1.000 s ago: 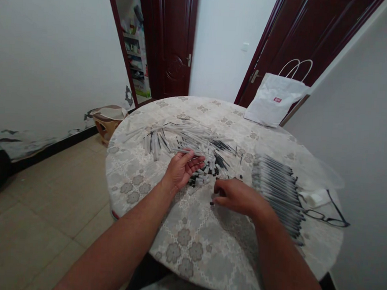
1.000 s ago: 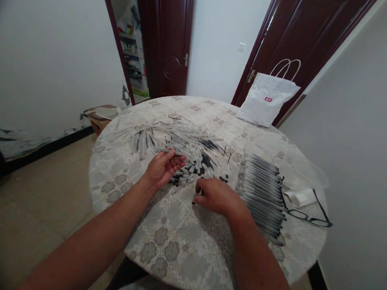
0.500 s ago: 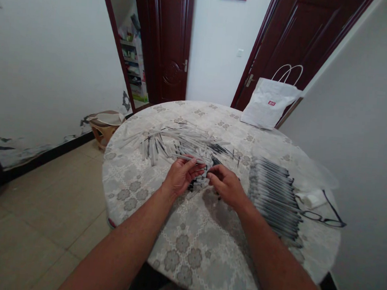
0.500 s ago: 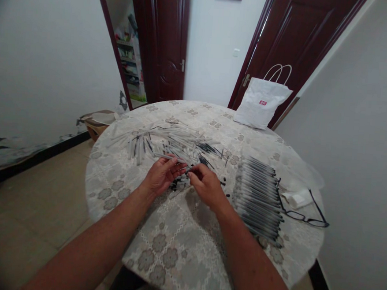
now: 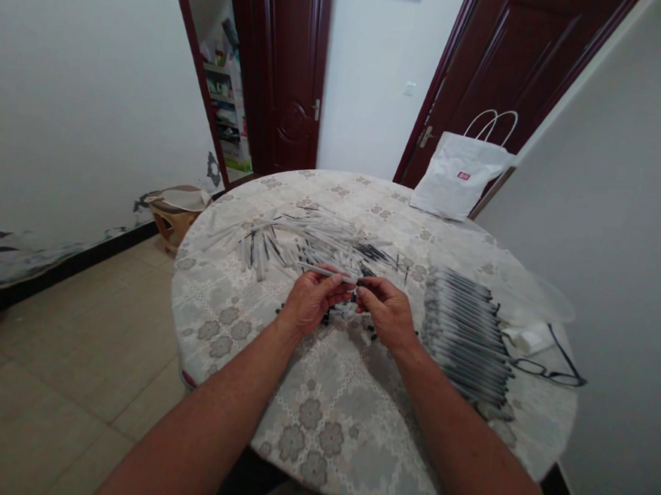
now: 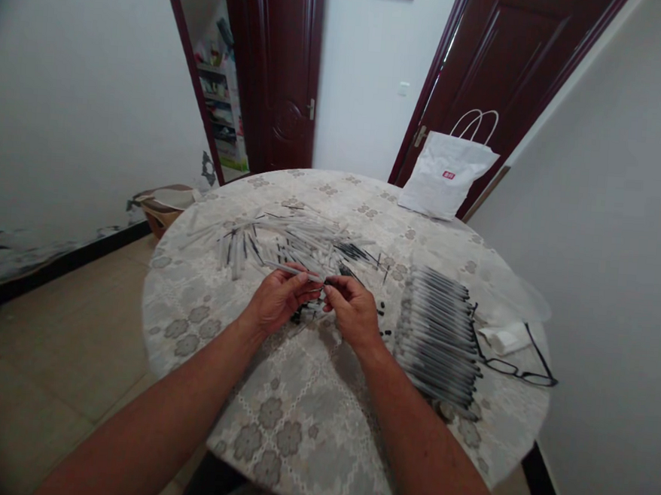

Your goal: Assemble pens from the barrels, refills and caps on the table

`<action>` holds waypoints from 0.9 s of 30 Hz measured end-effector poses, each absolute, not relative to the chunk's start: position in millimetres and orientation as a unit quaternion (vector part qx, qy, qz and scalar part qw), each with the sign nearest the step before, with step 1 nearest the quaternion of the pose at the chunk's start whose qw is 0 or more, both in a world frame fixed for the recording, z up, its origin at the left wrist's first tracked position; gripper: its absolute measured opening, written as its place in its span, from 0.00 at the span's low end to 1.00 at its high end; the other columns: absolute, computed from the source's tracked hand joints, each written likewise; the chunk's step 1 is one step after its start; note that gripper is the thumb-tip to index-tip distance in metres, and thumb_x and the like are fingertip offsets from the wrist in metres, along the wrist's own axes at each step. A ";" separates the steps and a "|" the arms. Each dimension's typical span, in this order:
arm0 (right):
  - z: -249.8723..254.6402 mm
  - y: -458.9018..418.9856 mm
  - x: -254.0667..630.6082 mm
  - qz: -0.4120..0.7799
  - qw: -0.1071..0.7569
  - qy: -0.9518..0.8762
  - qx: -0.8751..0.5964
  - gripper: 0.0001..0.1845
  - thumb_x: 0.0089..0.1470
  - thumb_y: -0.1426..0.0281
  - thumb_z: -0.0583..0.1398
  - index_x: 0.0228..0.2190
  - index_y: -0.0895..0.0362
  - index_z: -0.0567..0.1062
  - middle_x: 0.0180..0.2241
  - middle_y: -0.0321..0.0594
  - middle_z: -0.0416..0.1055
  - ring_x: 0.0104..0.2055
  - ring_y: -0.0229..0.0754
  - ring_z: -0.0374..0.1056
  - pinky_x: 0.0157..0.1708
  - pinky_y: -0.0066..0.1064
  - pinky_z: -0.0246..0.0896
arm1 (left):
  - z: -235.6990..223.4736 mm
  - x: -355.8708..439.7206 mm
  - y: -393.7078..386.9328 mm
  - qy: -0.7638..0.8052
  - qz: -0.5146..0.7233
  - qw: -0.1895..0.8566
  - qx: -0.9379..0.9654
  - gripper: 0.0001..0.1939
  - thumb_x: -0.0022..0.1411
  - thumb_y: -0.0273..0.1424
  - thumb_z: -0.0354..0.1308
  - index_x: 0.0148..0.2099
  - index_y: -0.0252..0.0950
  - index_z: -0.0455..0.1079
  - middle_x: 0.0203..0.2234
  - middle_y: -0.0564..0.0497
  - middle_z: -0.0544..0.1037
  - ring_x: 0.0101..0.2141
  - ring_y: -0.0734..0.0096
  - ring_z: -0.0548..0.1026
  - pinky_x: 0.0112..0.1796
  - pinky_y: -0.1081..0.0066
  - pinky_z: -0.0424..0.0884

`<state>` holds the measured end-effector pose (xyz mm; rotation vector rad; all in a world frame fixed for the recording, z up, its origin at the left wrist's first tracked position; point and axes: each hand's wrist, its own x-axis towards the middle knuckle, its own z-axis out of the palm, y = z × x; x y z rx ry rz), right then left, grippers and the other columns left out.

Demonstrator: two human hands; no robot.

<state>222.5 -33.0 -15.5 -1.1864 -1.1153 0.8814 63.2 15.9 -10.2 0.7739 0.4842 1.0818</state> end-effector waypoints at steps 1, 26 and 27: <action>-16.4 -32.9 222.8 0.378 0.601 -0.482 -0.513 0.16 0.51 0.59 0.69 0.39 0.56 0.79 0.28 0.35 0.76 0.24 0.37 0.71 0.26 0.31 0.71 | -10.3 63.5 15.7 0.224 0.498 0.757 0.359 0.16 0.54 0.32 0.73 0.41 0.35 0.71 0.36 0.48 0.83 0.36 0.63 0.83 0.41 0.63 0.79; -17.5 -34.2 220.9 0.344 0.603 -0.502 -0.515 0.16 0.51 0.59 0.68 0.37 0.56 0.78 0.30 0.37 0.77 0.24 0.37 0.71 0.24 0.29 0.69 | -19.3 65.2 19.1 0.247 0.497 0.709 0.434 0.14 0.54 0.34 0.72 0.39 0.35 0.74 0.35 0.47 0.83 0.36 0.65 0.81 0.41 0.64 0.78; -17.5 -34.2 220.7 0.342 0.604 -0.503 -0.515 0.16 0.51 0.59 0.68 0.37 0.56 0.78 0.30 0.37 0.77 0.24 0.37 0.71 0.24 0.29 0.69 | -19.9 65.5 19.2 0.246 0.496 0.710 0.435 0.14 0.54 0.34 0.72 0.39 0.35 0.73 0.35 0.47 0.83 0.36 0.65 0.81 0.41 0.63 0.78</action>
